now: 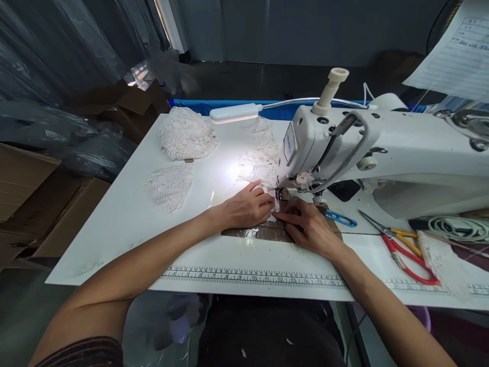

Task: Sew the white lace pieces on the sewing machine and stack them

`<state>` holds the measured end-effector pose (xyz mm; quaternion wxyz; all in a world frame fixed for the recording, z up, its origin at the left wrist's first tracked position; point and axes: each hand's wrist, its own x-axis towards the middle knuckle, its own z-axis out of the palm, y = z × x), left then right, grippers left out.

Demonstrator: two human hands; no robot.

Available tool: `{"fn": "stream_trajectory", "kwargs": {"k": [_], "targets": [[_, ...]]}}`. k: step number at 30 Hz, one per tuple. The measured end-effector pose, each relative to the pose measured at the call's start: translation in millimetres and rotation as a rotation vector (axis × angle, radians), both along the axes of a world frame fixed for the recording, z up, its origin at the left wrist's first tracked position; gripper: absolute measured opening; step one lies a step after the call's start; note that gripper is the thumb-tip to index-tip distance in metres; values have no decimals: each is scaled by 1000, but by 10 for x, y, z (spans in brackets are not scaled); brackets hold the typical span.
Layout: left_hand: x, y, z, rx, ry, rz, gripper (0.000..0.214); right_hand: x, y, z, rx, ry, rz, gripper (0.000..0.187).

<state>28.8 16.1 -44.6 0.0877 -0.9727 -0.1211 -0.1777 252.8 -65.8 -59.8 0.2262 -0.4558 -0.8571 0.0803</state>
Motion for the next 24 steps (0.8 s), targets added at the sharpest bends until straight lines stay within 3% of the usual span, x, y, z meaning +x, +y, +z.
{"fn": "stream_trajectory", "kwargs": {"k": [10,24], "targets": [[4,4,56,-109,26,44,23,-42,8,35,3,-15,-34,37],[84,11,80,-92,89,181,30,-91,80,51,82,-121,-91,39]]}}
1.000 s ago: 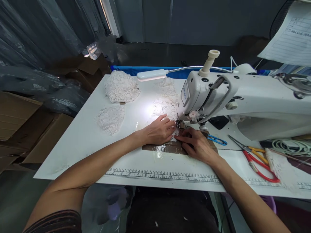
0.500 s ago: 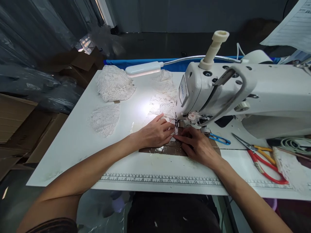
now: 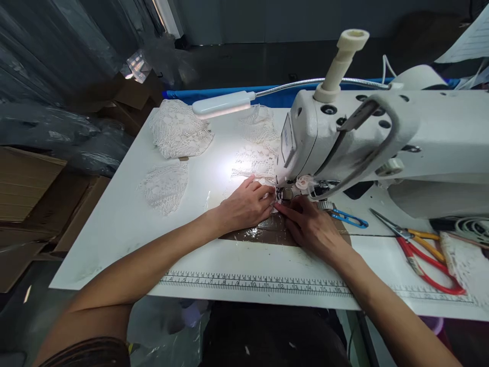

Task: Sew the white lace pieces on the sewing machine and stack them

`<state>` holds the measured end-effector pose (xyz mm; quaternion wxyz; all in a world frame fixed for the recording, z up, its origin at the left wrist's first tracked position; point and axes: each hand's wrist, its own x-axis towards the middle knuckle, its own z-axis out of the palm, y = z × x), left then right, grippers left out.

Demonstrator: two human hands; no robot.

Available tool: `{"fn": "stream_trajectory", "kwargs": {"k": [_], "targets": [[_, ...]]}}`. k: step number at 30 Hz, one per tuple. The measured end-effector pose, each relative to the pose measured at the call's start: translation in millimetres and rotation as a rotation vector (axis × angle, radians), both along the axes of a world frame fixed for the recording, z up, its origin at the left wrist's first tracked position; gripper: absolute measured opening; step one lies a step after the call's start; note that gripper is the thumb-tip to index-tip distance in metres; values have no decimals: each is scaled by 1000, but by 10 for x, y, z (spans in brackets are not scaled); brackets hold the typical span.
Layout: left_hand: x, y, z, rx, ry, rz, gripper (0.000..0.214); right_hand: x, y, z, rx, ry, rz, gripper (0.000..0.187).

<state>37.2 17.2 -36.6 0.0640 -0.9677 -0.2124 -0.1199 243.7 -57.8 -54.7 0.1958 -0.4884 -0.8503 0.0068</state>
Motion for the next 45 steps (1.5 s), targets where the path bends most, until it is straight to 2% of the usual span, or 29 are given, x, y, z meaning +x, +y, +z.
{"fn": "stream_trajectory", "kwargs": {"k": [5,9,13,15,17,19,21,24,26,30,33,36,45], "targets": [[53,-31,-35,-2,-12,53,29,8,21,-21,-14,8,-44,38],[12,8,3,-5,-91,41,25,82,-2,0,-128,190,-52,40],[-113,126,69,-71,-160,-174,19,141,-13,37,-197,371,-125,39],[-153,172,59,-141,-168,-294,17,137,-3,44,-201,404,-171,33],[-156,191,13,-181,-192,-343,14,117,9,45,-201,410,-203,29],[-126,185,-47,-206,-257,-325,11,92,14,46,-193,400,-209,26],[-82,164,-90,-268,-365,-248,14,69,6,51,-186,395,-202,23],[-29,126,-101,-378,-527,-71,15,37,-19,59,-190,360,-111,24],[-14,106,-89,-405,-565,-8,16,18,-33,53,-167,282,-41,30],[-18,81,-81,-378,-497,-75,15,2,-40,14,-102,134,12,37],[-32,74,-95,-275,-381,-166,13,17,-41,-11,-102,114,33,39],[-39,79,-113,-175,-313,-202,12,36,-46,-11,-106,116,44,38],[-31,89,-152,-160,-426,-188,11,56,-36,0,-150,160,36,36]]}}
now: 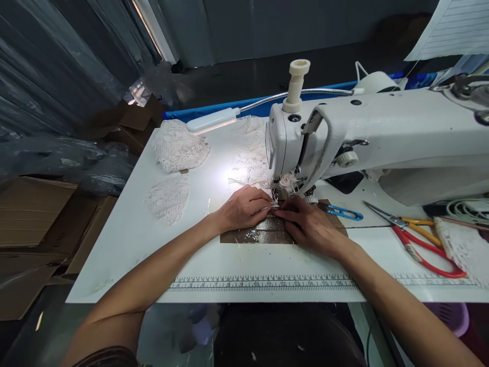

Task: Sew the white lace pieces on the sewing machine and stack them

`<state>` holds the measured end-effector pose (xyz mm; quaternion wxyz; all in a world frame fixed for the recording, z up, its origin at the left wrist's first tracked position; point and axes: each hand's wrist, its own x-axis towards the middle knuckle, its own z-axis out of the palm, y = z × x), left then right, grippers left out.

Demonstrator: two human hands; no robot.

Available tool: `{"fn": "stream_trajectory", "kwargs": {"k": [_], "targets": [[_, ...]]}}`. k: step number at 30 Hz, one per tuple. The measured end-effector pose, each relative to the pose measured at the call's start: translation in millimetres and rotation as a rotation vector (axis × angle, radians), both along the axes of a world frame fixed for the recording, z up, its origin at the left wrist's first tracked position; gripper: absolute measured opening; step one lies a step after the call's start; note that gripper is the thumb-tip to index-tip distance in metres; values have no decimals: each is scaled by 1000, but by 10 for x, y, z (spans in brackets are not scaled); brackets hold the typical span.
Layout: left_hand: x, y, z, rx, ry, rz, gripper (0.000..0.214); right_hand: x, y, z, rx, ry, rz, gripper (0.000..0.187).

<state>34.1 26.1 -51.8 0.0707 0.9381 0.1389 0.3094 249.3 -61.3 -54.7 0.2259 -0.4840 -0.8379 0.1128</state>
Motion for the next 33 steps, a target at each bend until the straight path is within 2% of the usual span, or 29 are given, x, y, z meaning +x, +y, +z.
{"fn": "stream_trajectory", "kwargs": {"k": [6,11,14,17,19,22,28,33], "targets": [[4,-1,-2,-3,83,7,14,-7,-4,-10,-46,33,-3,36],[6,-10,-2,12,128,10,14,132,29,158,-144,239,3,32],[-2,-17,1,44,118,2,12,336,48,327,-117,328,-121,29],[-9,-16,7,111,119,-24,10,541,12,443,-70,286,-268,29],[-9,-14,8,163,122,-36,9,645,-43,458,-50,236,-294,30],[-3,-21,8,208,118,-28,11,750,-143,385,13,164,-301,31],[0,-42,7,197,80,1,10,909,-285,92,81,-6,-289,37],[-32,-41,19,139,173,-85,20,933,-323,-58,98,-97,-298,38]]}}
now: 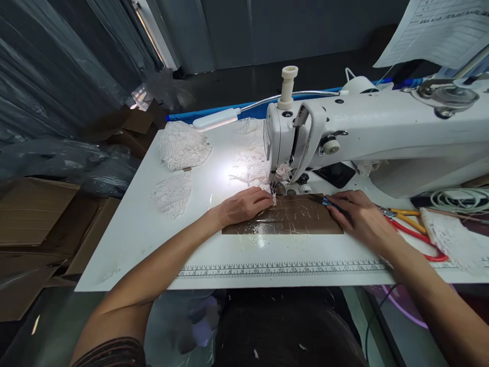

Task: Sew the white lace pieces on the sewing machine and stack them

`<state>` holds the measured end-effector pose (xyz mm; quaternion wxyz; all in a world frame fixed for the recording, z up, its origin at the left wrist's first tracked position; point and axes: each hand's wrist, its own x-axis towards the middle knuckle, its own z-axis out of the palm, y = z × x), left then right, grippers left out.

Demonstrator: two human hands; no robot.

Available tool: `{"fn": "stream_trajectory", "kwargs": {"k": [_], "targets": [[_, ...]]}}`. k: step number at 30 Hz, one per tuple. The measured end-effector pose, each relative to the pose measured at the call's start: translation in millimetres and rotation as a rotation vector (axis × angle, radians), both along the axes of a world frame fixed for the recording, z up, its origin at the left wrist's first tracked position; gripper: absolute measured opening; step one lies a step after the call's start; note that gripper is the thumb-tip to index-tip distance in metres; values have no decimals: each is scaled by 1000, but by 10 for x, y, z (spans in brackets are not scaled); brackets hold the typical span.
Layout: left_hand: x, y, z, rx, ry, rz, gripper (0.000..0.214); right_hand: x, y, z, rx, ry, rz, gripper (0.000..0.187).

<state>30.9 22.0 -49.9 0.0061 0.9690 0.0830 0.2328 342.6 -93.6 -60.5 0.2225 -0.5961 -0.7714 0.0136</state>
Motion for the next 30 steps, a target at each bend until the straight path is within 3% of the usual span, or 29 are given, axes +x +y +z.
{"fn": "stream_trajectory", "kwargs": {"k": [5,8,11,15,21,30], "targets": [[29,-37,8,-238,-105,-16,22,-230,-29,62,6,103,-3,25],[86,-62,1,-378,-221,122,10,-434,-10,146,-76,296,55,20],[123,-53,0,-541,-260,256,15,-612,63,194,-250,362,100,18],[117,-1,10,-765,-231,250,26,-766,213,188,-234,156,34,25],[109,59,-45,-975,-265,245,31,-919,377,164,-174,-163,-133,50],[133,42,-39,-950,-238,306,36,-1133,455,148,-124,-270,-105,49]]}}
